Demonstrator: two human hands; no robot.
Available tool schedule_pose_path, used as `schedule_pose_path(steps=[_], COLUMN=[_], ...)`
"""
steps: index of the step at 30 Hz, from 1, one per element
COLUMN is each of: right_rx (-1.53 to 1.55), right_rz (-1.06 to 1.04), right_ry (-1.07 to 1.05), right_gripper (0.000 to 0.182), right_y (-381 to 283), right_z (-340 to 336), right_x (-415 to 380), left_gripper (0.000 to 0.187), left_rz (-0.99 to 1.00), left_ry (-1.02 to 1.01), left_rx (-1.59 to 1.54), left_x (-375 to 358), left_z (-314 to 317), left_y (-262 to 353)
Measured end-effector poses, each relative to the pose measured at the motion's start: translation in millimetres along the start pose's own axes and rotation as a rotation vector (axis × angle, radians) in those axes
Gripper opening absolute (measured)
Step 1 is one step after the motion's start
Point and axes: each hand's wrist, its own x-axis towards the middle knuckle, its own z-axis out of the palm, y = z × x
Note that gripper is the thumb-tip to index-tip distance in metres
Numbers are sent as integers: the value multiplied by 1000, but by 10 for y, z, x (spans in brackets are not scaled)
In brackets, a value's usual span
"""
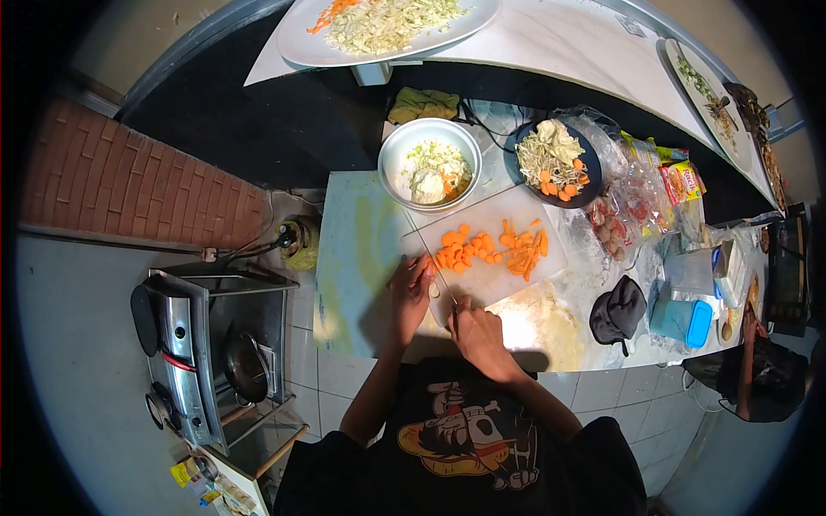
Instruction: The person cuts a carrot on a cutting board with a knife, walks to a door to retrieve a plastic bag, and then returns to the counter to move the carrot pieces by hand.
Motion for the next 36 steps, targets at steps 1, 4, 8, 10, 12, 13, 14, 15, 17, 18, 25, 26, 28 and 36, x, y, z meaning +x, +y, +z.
schedule_pose_path(steps=[1,4,8,10,12,13,14,15,17,18,25,26,28,36], right_rx=[7,-11,-37,-37,-35,-32,-31,-37,-43,-50,-66,-65,-106,-107], right_rz=[1,-33,-64,-34,-75,-118,-115,-114,-114,-130,-64,-63,13,77], right_ry=[-8,-4,40,-21,33,88,87,80,73,80,-67,-71,-171,-252], right_gripper=[31,36,34,35,37,40,40,40,41,41,29,29,15,13], right_y=[0,-14,24,29,96,125,157,157,162,158,70,48,-9,-110], right_z=[-4,-43,15,27,120,160,198,196,187,169,-23,-45,-113,-206], right_x=[-4,1,-11,4,-18,-31,-45,-43,-21,-16,107,126,158,269], left_gripper=[26,27,28,27,26,25,25,25,24,24,23,23,23,26], left_rz=[-22,-19,2,-124,-119,-113,-114,-124,-132,-103,-8,-13,-61,15], left_ry=[11,19,39,70,73,78,75,62,50,71,77,77,59,64], left_rx=[-40,4,19,-79,-48,-15,-15,5,26,6,64,66,62,60], left_x=[-8,-10,-10,-37,-45,-48,-52,-58,-53,-63,-51,-59,-71,-28], left_z=[7,14,37,58,67,69,70,71,89,105,80,79,88,47], left_y=[0,-17,-36,-37,-63,-83,-104,-127,-172,-183,-132,-136,-125,-15])
